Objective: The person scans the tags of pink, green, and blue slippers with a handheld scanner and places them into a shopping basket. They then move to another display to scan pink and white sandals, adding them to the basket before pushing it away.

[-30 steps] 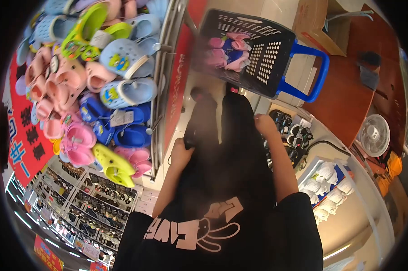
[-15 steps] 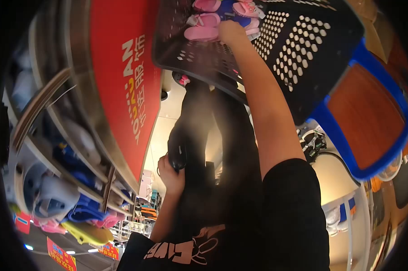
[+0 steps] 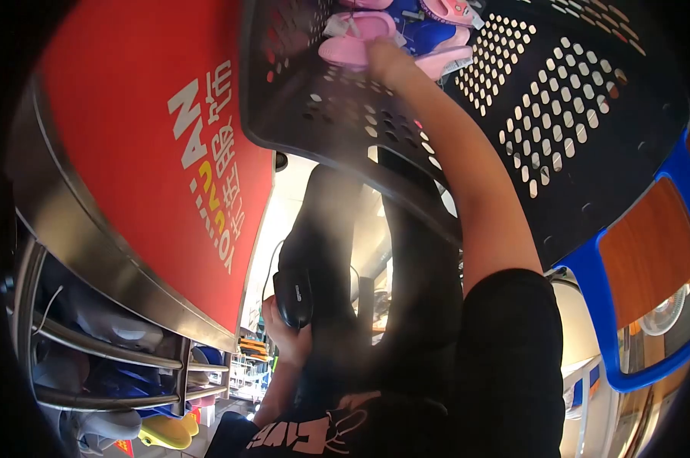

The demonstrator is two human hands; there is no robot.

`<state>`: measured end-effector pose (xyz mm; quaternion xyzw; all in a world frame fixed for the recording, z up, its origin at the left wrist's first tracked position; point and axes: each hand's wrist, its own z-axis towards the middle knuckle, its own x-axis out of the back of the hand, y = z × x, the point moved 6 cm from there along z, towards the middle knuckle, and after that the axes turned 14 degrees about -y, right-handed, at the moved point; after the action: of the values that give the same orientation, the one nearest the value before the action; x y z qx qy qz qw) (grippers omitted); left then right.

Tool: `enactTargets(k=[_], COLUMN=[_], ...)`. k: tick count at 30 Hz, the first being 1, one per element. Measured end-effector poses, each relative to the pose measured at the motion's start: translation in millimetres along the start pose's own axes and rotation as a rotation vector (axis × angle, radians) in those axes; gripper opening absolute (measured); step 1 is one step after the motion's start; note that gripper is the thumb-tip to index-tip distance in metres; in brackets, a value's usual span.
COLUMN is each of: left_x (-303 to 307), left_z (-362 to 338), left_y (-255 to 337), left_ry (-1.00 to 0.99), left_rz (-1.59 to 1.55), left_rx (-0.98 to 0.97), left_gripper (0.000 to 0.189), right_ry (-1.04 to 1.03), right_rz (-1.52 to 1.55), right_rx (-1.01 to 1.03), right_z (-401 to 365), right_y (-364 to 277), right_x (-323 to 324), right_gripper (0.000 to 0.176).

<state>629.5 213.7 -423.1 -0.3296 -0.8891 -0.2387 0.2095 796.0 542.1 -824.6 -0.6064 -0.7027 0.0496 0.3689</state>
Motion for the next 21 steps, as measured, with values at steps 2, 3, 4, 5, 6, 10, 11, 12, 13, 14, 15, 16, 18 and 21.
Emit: enactTargets(k=[2, 3, 4, 5, 6, 10, 11, 12, 13, 14, 15, 16, 18, 21], left_x=[0.6, 0.5, 0.3, 1.7, 2.4, 1.4, 1.8, 1.8, -0.8, -2.6, -2.2, -1.0, -3.5, 3.3], left_z=[-0.7, 0.9, 2.2, 2.3, 2.5, -0.6, -0.9, -1.8, -2.3, -3.9, -5.5, -5.9, -5.4, -5.7], left_y=[3.0, 4.9, 6.6, 8.7, 10.9, 13.1, 15.4, 17.6, 16.2, 15.1, 16.0, 18.3, 17.2, 10.3], left_ry=[0.004, -0.016, -0.032, -0.023, -0.030, -0.031, -0.042, -0.037, -0.058, -0.078, -0.071, -0.053, -0.109, -0.115], left_rz=[0.022, 0.002, -0.017, -0.017, -0.009, 0.038, 0.041, 0.035, 0.042, 0.049, 0.058, 0.054, 0.005, -0.207], left_rx=[-0.017, -0.005, 0.008, 0.011, 0.005, -0.042, -0.031, -0.043, -0.024, -0.005, 0.003, -0.010, 0.053, 0.103], left_gripper=[0.057, 0.057, 0.056, 0.056, 0.056, 0.054, 0.052, 0.052, 0.051, 0.050, 0.048, 0.048, 0.045, 0.038], right_ry=[-0.121, -0.178, -0.234, -0.279, -0.278, -0.162, -0.078, 0.017, 0.162, 0.194, 0.220, 0.245, 0.233, 0.295], right_rz=[0.056, 0.188, 0.319, 0.475, 0.472, 0.729, 1.008, 1.284, 1.408, 1.433, 1.479, 1.523, 1.570, 1.729], right_rx=[-0.079, -0.119, -0.154, -0.030, -0.020, -0.222, -0.194, -0.155, -0.119, -0.111, -0.069, -0.022, 0.134, 0.323], right_z=[-19.5, -30.5, -36.9, -29.2, -34.8, -77.6, -95.0, -113.9, -137.5, -151.9, -170.2, -190.5, -234.2, -305.1], right_y=[-15.1, -15.7, -13.2, 7.8, 6.1, 11.8, 9.9, 5.1, -14.0, -17.5, -26.1, -35.6, -61.9, -115.5], right_x=[14.9, 20.6, 23.3, 4.0, 13.0, 59.5, 69.0, 80.7, 96.1, 101.9, 110.8, 119.5, 138.3, 166.8], right_gripper=[0.061, 0.056, 0.052, 0.047, 0.047, 0.038, 0.037, 0.036, 0.035, 0.033, 0.033, 0.034, 0.038, 0.040])
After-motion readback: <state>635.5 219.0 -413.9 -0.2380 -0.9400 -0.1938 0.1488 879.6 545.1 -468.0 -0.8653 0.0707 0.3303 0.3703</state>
